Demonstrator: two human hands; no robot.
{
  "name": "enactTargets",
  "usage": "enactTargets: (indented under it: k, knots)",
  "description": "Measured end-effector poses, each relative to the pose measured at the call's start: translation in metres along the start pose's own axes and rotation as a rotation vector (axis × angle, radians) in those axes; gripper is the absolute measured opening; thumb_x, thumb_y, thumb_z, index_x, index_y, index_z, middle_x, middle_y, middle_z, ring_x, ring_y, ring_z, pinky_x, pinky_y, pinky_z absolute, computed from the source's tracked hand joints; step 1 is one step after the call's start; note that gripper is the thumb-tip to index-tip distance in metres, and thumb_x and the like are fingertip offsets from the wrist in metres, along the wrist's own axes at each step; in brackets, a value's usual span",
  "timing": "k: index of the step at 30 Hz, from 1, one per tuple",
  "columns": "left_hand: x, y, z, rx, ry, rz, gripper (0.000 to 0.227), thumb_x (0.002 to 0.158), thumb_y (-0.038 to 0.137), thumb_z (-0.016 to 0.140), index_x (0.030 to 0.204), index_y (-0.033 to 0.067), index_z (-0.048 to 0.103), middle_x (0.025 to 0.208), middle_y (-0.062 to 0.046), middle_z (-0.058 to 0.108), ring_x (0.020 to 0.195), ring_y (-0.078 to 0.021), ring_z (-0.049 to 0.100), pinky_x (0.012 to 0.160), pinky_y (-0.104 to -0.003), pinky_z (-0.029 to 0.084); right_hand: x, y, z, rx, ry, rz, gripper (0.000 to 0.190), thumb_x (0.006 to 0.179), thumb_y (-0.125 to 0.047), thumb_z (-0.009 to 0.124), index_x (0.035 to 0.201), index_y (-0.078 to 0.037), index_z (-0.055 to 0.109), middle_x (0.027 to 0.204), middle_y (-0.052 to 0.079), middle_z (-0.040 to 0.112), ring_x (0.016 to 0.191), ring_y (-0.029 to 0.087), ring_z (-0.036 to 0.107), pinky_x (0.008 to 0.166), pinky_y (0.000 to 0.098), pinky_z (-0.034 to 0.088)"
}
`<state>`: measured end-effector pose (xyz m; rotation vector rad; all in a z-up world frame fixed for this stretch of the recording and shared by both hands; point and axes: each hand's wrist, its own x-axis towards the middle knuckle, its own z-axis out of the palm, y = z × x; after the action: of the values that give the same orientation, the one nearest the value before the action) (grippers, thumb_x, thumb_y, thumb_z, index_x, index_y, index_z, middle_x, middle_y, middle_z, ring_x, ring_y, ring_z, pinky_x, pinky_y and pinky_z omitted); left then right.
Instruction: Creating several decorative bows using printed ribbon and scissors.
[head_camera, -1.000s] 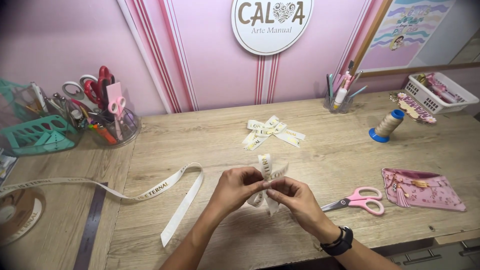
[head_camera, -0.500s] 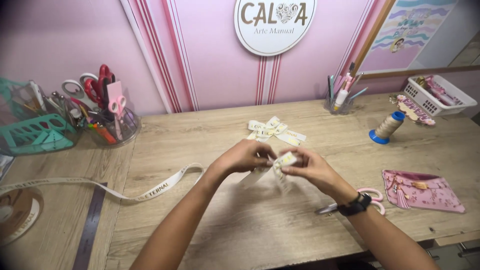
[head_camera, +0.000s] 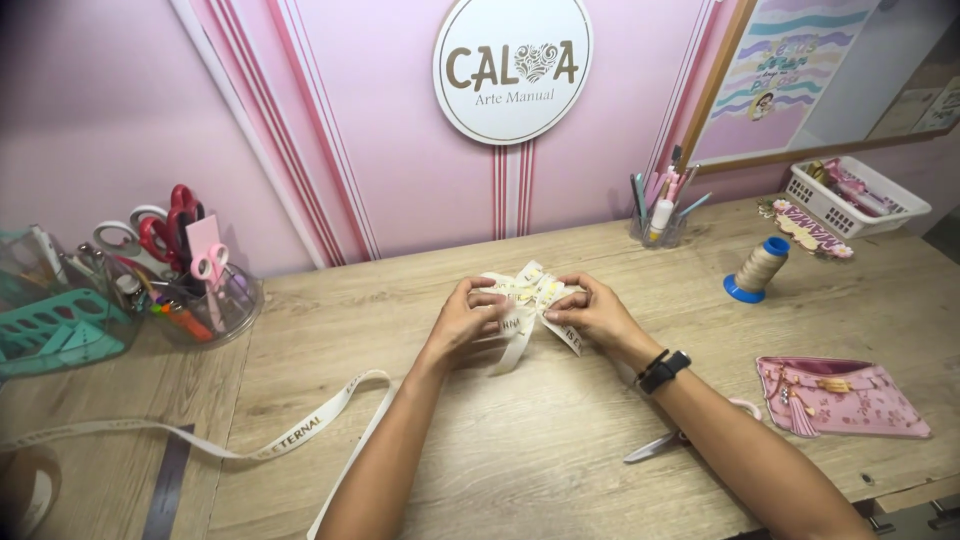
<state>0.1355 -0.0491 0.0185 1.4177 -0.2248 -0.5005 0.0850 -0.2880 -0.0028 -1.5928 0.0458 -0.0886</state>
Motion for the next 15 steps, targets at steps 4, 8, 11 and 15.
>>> enactTargets:
  k: [4, 8, 11, 15]
  knots:
    - [0.015, -0.019, -0.013, 0.065, -0.103, 0.098, 0.070, 0.071, 0.012, 0.095, 0.127, 0.0061, 0.054, 0.129, -0.018, 0.063, 0.099, -0.0174, 0.066, 0.079, -0.027, 0.060, -0.013, -0.009, 0.005, 0.067, 0.082, 0.025, 0.063, 0.072, 0.004, 0.087, 0.128, 0.000, 0.058, 0.086, 0.015, 0.075, 0.070, 0.014, 0.071, 0.060, 0.0220, 0.056]
    - [0.006, -0.012, -0.001, 0.078, -0.094, 0.076, 0.051, 0.074, 0.019, 0.094, 0.111, 0.0043, 0.062, 0.119, -0.018, 0.065, 0.090, -0.0174, 0.066, 0.070, -0.026, 0.058, -0.015, -0.008, 0.014, 0.175, 0.084, 0.053, 0.065, 0.071, 0.005, 0.087, 0.128, 0.001, 0.057, 0.087, 0.014, 0.074, 0.072, 0.016, 0.072, 0.064, 0.0228, 0.057]
    - [0.030, -0.035, -0.006, 0.447, -0.024, 0.190, 0.033, 0.068, 0.013, 0.090, 0.098, 0.0182, 0.075, 0.092, -0.003, 0.078, 0.076, -0.0096, 0.066, 0.064, -0.021, 0.053, -0.025, -0.019, 0.027, 0.238, 0.025, 0.081, 0.070, 0.067, 0.010, 0.087, 0.130, 0.001, 0.058, 0.089, 0.014, 0.074, 0.074, 0.018, 0.074, 0.063, 0.0266, 0.060]
    - [-0.005, -0.010, 0.017, 0.311, 0.081, 0.173, 0.028, 0.074, 0.012, 0.089, 0.096, 0.0150, 0.073, 0.085, -0.005, 0.080, 0.067, -0.0075, 0.069, 0.057, -0.019, 0.057, -0.027, -0.019, 0.034, 0.201, -0.042, 0.063, 0.070, 0.067, 0.008, 0.089, 0.130, 0.002, 0.060, 0.088, 0.020, 0.076, 0.070, 0.024, 0.075, 0.056, 0.0303, 0.060]
